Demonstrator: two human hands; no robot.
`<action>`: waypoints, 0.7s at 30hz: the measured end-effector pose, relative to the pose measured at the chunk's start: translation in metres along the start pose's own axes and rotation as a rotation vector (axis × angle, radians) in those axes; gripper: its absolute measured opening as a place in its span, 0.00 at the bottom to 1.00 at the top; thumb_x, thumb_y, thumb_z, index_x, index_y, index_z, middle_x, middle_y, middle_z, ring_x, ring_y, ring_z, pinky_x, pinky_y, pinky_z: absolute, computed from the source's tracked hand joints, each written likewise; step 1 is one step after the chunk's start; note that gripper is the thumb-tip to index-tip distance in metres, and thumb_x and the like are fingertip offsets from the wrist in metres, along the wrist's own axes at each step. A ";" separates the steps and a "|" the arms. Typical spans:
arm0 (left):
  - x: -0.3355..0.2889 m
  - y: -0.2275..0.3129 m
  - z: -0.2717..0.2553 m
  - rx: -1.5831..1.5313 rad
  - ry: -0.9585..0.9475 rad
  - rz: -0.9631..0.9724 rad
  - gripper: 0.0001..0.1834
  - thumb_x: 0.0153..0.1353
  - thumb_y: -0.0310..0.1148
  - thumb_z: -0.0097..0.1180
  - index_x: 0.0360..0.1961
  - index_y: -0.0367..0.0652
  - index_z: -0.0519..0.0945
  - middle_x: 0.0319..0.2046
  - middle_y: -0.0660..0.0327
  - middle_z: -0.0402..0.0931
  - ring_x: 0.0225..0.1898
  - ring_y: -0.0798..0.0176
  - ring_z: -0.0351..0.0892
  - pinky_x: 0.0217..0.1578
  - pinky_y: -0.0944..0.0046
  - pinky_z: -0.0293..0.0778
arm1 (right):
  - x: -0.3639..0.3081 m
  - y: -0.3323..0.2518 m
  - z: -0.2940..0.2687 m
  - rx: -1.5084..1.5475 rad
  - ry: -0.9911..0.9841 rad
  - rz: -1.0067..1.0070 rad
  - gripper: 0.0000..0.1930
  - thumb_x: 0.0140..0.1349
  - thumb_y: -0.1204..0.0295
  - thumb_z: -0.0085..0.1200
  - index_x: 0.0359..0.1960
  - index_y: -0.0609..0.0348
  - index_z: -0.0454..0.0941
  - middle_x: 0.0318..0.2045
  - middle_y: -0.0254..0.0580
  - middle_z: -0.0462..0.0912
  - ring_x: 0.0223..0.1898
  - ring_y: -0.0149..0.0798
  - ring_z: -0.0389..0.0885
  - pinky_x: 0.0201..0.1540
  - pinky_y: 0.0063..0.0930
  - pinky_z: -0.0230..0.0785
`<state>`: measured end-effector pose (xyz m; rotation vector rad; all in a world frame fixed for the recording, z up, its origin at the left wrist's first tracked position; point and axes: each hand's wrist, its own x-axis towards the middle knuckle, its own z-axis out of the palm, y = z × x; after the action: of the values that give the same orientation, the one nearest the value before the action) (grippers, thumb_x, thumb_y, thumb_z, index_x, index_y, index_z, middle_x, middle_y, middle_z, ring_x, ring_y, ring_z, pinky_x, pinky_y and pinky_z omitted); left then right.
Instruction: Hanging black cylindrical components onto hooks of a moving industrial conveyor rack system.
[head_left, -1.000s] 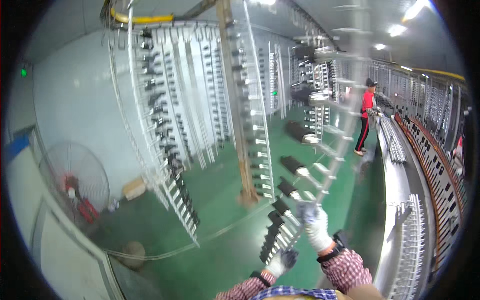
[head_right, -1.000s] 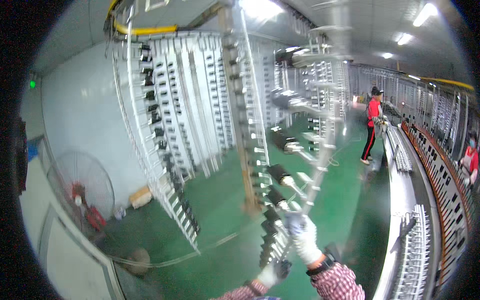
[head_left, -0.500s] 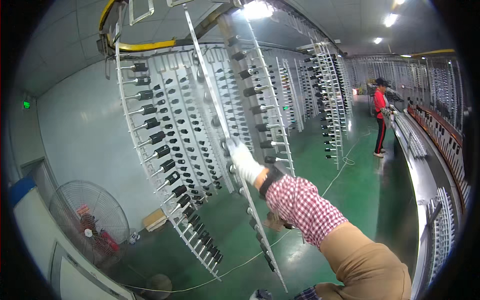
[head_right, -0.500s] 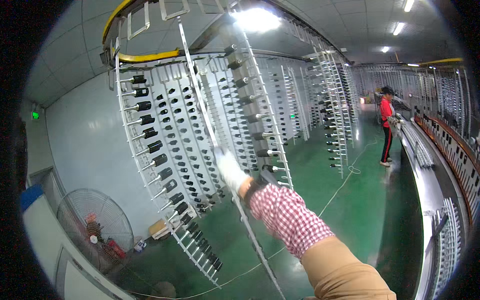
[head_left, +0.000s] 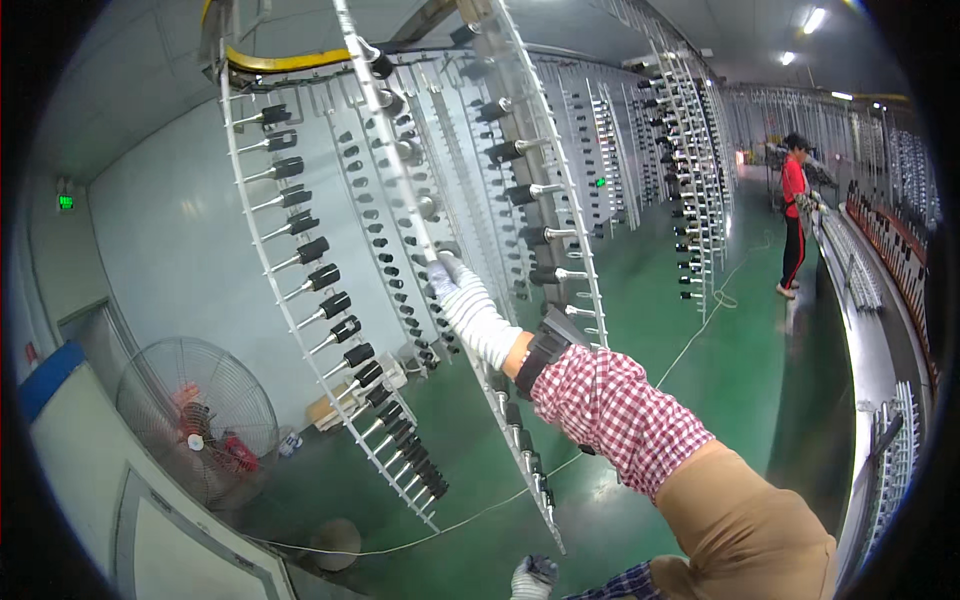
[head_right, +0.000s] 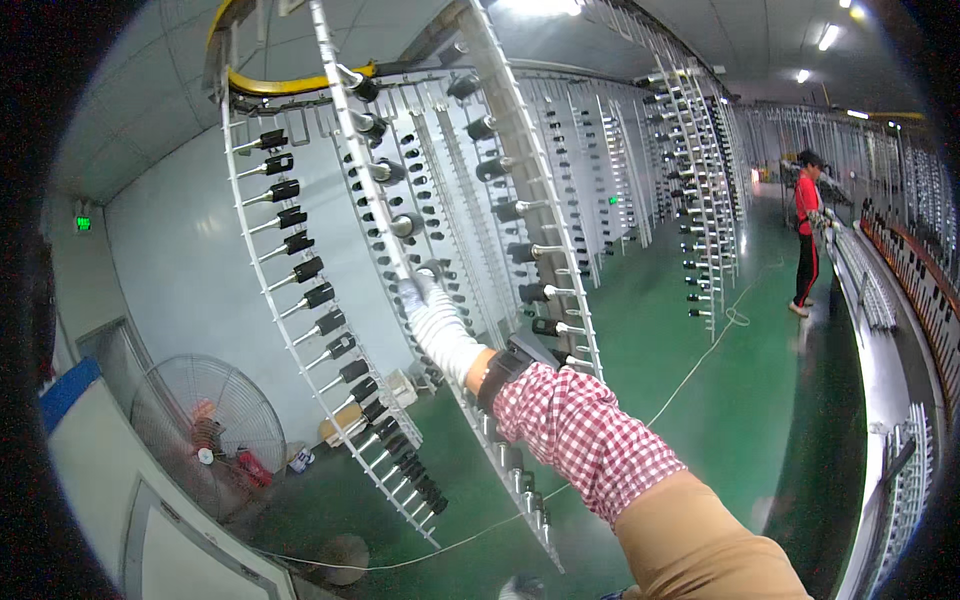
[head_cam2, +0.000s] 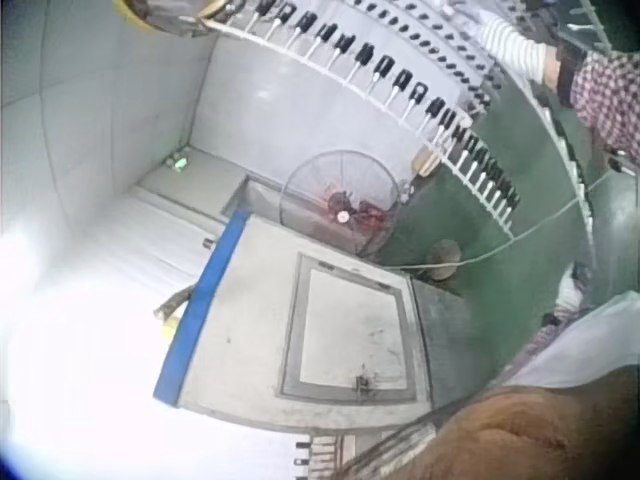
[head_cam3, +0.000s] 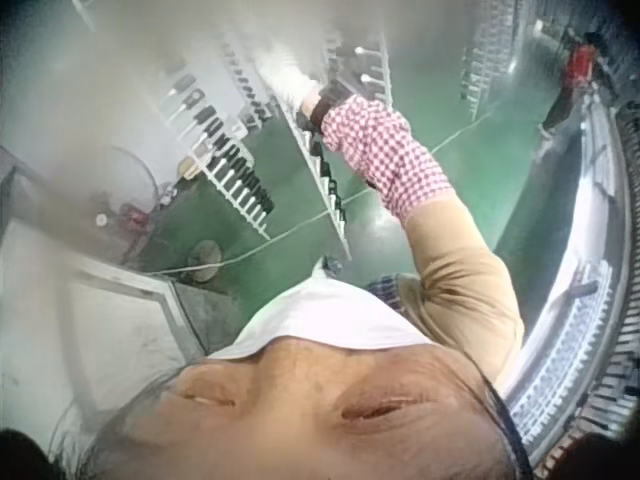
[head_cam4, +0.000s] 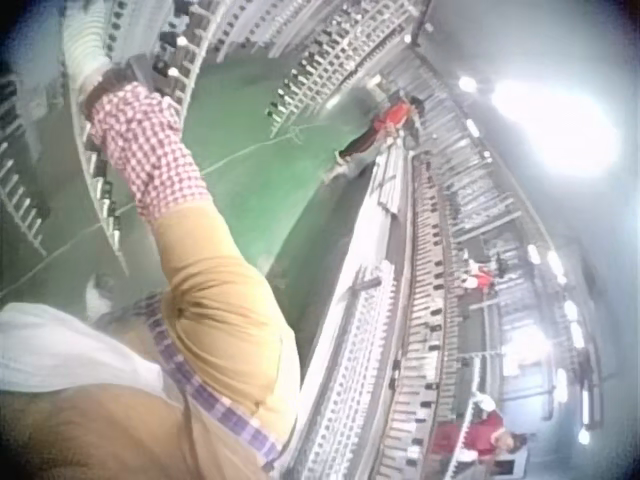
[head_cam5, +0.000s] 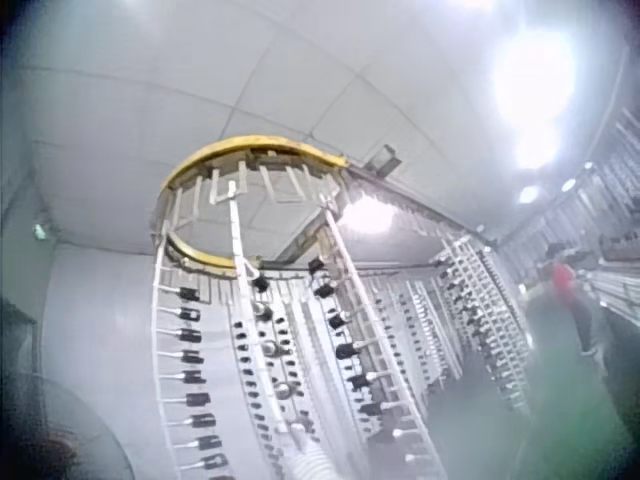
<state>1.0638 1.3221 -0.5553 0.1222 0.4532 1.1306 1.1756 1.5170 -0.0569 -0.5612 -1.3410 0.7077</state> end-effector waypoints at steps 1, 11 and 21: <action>-0.005 -0.010 0.020 0.012 0.013 -0.002 0.09 0.52 0.37 0.49 0.28 0.42 0.73 0.22 0.59 0.72 0.20 0.60 0.70 0.30 0.60 0.69 | -0.004 -0.007 -0.009 -0.055 -0.066 0.044 0.18 0.59 0.60 0.41 0.45 0.61 0.68 0.28 0.32 0.71 0.28 0.24 0.63 0.33 0.18 0.60; 0.042 -0.199 0.023 0.045 0.173 -0.384 0.12 0.59 0.39 0.40 0.33 0.42 0.72 0.28 0.57 0.74 0.27 0.57 0.73 0.30 0.58 0.71 | -0.302 -0.032 -0.311 -0.988 -0.318 -0.003 0.18 0.53 0.64 0.48 0.43 0.59 0.68 0.42 0.45 0.72 0.44 0.44 0.68 0.49 0.36 0.58; 0.047 -0.506 0.195 0.700 -0.013 -0.918 0.10 0.55 0.37 0.45 0.28 0.41 0.71 0.23 0.57 0.71 0.25 0.59 0.69 0.28 0.60 0.69 | -0.927 -0.206 -0.644 -2.391 0.501 0.874 0.14 0.57 0.72 0.35 0.42 0.66 0.67 0.40 0.50 0.71 0.40 0.41 0.71 0.44 0.34 0.64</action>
<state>1.5870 1.1723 -0.5543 0.4758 0.7737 0.0388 1.7658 0.7147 -0.6272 -2.9866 -0.7446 -0.8613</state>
